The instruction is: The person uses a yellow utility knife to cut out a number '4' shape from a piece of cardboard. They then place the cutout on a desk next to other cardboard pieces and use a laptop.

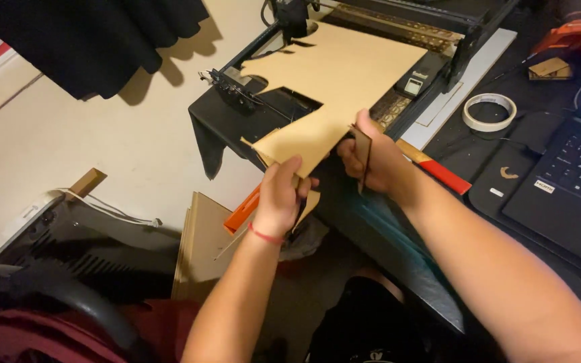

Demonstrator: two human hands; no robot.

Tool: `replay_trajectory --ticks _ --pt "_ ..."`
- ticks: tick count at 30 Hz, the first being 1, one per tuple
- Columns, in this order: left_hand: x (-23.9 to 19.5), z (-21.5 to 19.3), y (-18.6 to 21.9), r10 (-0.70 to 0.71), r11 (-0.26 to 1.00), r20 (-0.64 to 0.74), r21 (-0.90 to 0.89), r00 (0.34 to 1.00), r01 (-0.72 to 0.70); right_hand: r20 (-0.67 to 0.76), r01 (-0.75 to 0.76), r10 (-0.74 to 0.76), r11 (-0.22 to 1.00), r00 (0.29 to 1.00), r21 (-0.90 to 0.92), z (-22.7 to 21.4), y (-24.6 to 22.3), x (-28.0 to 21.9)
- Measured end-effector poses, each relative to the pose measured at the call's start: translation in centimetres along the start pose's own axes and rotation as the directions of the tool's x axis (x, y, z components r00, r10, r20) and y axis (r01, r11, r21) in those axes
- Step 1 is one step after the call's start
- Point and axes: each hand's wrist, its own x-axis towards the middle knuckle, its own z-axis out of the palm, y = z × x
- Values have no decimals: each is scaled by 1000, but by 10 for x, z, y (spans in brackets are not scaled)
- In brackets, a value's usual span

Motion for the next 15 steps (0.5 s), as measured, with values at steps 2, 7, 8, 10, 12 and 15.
replay_trajectory --ticks 2,7,8,10,12,15 --pt "12 9 6 -25 999 8 -33 1000 25 11 -11 12 999 1000 -33 0 -12 -25" --pt "9 48 39 -19 995 61 -92 998 24 198 -41 58 995 979 -89 -45 -8 -94" --pt "32 33 20 -23 995 56 -93 998 28 196 -47 64 995 979 -90 -47 -10 -116" --pt "78 1 -19 -101 992 271 -47 957 118 67 -167 178 975 982 -147 -52 -14 -160" --pt "91 3 -31 -99 990 310 -68 946 126 66 -157 159 987 985 -36 -77 -2 -195" --pt "102 18 -26 -122 988 352 -50 928 148 109 -89 80 992 991 87 -113 16 -237"
